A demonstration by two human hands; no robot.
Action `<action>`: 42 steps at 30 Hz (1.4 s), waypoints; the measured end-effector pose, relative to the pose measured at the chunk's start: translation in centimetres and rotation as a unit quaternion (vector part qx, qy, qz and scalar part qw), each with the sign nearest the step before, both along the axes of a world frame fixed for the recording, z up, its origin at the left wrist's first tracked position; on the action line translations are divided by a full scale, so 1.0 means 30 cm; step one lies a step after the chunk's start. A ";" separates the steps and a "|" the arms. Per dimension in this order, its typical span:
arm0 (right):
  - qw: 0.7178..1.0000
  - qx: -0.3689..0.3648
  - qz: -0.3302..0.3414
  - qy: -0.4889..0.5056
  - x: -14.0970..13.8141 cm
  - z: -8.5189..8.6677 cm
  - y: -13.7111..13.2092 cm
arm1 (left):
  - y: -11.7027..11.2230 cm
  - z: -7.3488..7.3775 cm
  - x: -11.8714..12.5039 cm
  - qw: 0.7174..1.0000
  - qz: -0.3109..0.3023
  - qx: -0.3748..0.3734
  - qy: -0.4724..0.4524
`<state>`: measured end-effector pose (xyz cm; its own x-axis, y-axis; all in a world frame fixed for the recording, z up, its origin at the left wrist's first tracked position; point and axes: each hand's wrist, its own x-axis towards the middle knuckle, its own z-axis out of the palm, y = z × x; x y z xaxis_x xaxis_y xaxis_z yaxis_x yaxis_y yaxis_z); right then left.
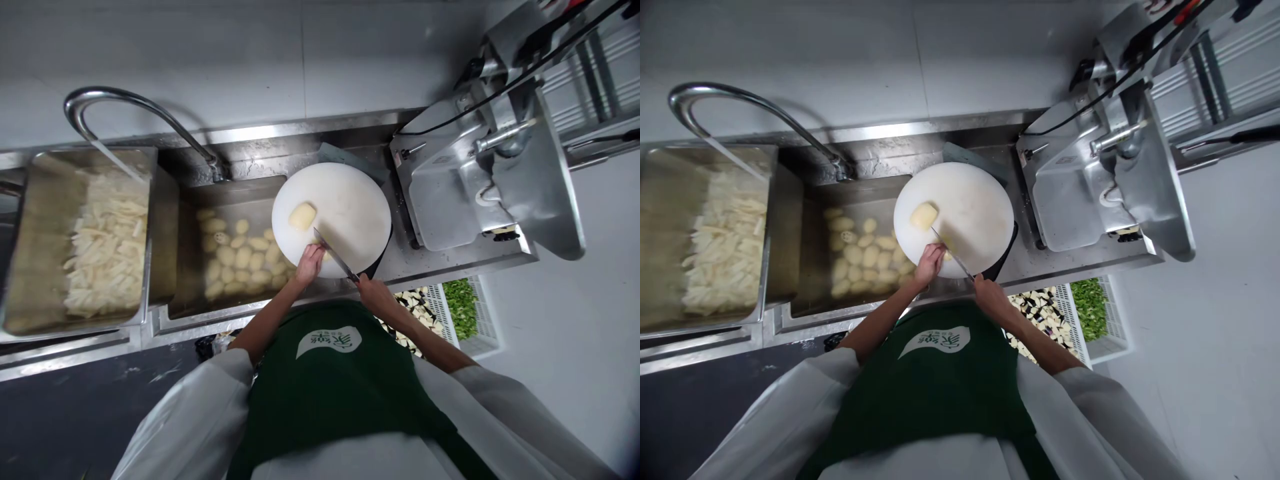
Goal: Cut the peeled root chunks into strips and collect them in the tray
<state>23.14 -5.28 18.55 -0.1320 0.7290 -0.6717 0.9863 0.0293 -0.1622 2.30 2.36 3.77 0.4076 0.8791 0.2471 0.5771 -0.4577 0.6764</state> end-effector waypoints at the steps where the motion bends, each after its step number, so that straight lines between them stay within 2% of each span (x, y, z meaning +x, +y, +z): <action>1: 1.000 -0.004 0.000 -0.001 -0.006 -0.004 0.000 | -0.002 -0.003 0.000 1.000 -0.003 0.001 -0.005; 4: 1.000 -0.004 0.004 -0.005 -0.021 -0.012 0.009 | -0.008 -0.009 -0.004 1.000 -0.004 0.009 -0.025; 8: 1.000 0.010 0.017 0.002 -0.007 0.007 -0.005 | -0.012 -0.019 -0.009 0.999 0.000 0.036 -0.033; 11: 1.000 -0.005 0.007 -0.002 -0.010 0.006 -0.017 | -0.013 -0.022 -0.011 0.998 -0.006 0.054 -0.041; 16: 1.000 -0.005 0.000 0.008 -0.037 -0.027 -0.002 | -0.021 -0.022 -0.024 0.998 -0.011 0.046 -0.046; 20: 1.000 0.007 0.012 0.013 -0.012 -0.015 -0.018 | -0.021 -0.029 -0.036 0.999 -0.014 0.038 -0.034; 23: 1.000 -0.012 0.004 0.006 -0.014 -0.015 -0.024 | -0.022 -0.032 -0.034 0.999 -0.023 0.025 -0.033; 27: 1.000 -0.019 0.004 0.007 -0.034 -0.013 0.005 | -0.036 -0.022 -0.024 0.999 -0.020 0.009 -0.041; 30: 1.000 -0.006 0.011 0.007 -0.011 0.022 0.007 | -0.023 0.008 -0.049 0.998 0.003 0.000 -0.057; 32: 1.000 0.005 0.015 -0.003 0.017 0.045 -0.012 | 0.029 0.044 -0.091 0.992 0.097 -0.001 -0.075; 35: 0.999 0.004 0.041 0.004 0.043 0.045 -0.046 | 0.182 0.105 -0.155 0.956 0.281 -0.001 -0.088; 36: 0.999 -0.001 0.049 0.013 0.045 0.035 -0.053 | 0.243 0.121 -0.164 0.952 0.296 -0.014 -0.076; 37: 0.998 -0.005 0.052 0.020 0.045 0.021 -0.056 | 0.302 0.132 -0.164 0.956 0.286 -0.035 -0.050; 39: 0.999 -0.010 0.040 0.020 0.046 -0.010 -0.053 | 0.402 0.141 -0.145 0.969 0.227 -0.095 0.033; 42: 1.000 0.001 -0.011 -0.006 0.072 -0.046 -0.032 | 0.480 0.136 -0.105 0.965 0.145 -0.159 0.148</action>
